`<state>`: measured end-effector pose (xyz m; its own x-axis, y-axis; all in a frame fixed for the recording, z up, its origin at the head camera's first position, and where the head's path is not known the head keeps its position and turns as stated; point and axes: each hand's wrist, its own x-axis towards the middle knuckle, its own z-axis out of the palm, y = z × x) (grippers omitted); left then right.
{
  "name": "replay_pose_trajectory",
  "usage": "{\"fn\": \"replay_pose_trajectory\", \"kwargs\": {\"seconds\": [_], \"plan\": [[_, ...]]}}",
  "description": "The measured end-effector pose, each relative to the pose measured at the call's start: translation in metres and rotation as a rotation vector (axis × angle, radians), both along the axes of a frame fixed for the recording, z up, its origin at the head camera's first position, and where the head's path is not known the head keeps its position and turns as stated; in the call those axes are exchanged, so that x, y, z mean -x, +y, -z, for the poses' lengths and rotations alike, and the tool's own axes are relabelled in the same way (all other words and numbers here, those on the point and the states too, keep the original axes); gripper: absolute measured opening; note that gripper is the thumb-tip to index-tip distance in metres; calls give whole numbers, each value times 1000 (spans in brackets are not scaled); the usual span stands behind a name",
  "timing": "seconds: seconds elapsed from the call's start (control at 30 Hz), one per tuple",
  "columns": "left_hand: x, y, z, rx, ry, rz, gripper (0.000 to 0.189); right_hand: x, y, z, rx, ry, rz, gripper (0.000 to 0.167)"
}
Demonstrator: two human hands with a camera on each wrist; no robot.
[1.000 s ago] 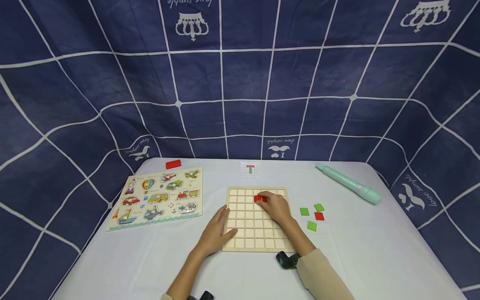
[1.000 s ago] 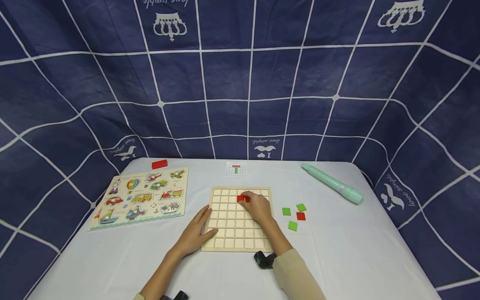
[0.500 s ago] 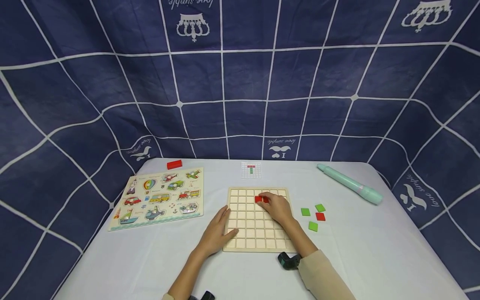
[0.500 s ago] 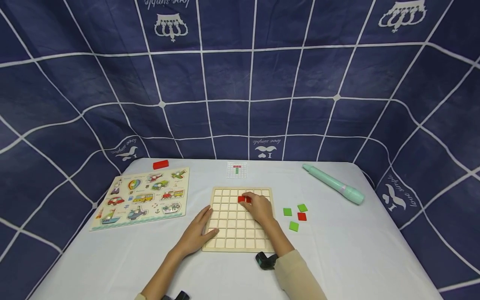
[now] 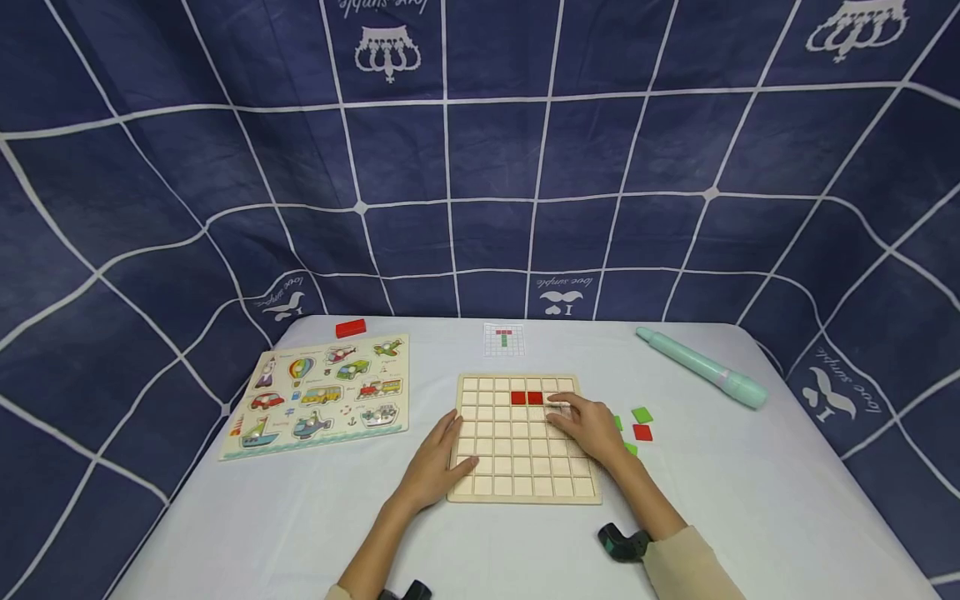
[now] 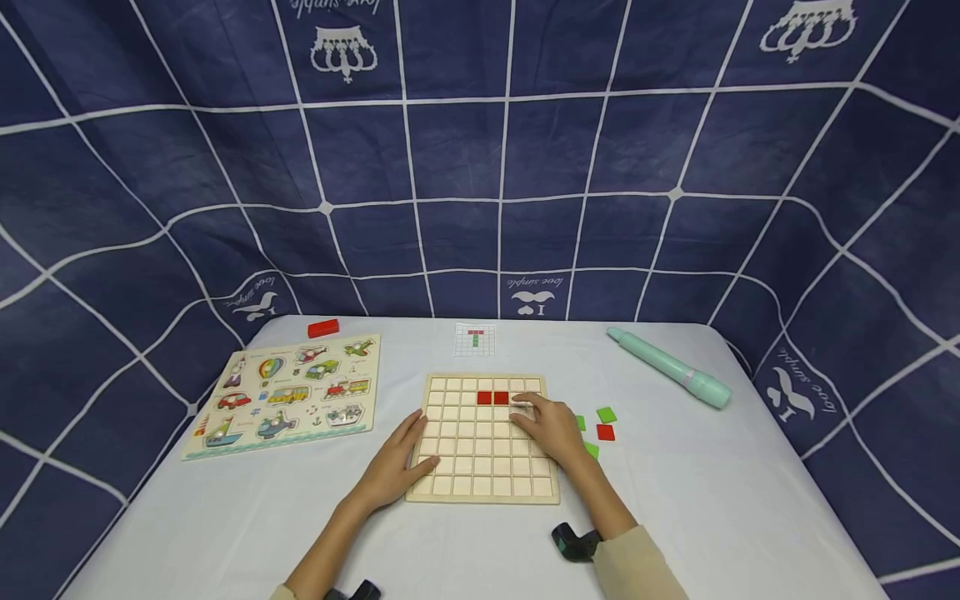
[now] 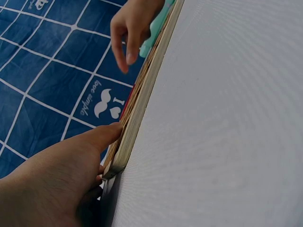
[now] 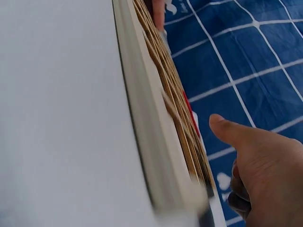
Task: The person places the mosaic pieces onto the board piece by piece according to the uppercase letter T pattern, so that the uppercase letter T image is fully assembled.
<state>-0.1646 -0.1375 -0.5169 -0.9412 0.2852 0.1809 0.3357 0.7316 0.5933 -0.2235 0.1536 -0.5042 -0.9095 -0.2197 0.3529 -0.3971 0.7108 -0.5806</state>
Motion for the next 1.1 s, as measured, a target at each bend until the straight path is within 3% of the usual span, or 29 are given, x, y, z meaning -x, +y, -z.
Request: {"fn": "replay_pose_trajectory", "kwargs": {"seconds": [0.37, 0.57, 1.1], "plan": [[-1, -1, 0, -12, 27, 14, 75, -22, 86, 8, -53, 120, 71, 31], [0, -1, 0, -17, 28, 19, 75, -33, 124, 11, -52, 92, 171, 32], [0, 0, 0, -15, 29, 11, 76, -38, 136, 15, -83, 17, 195, 36]]}}
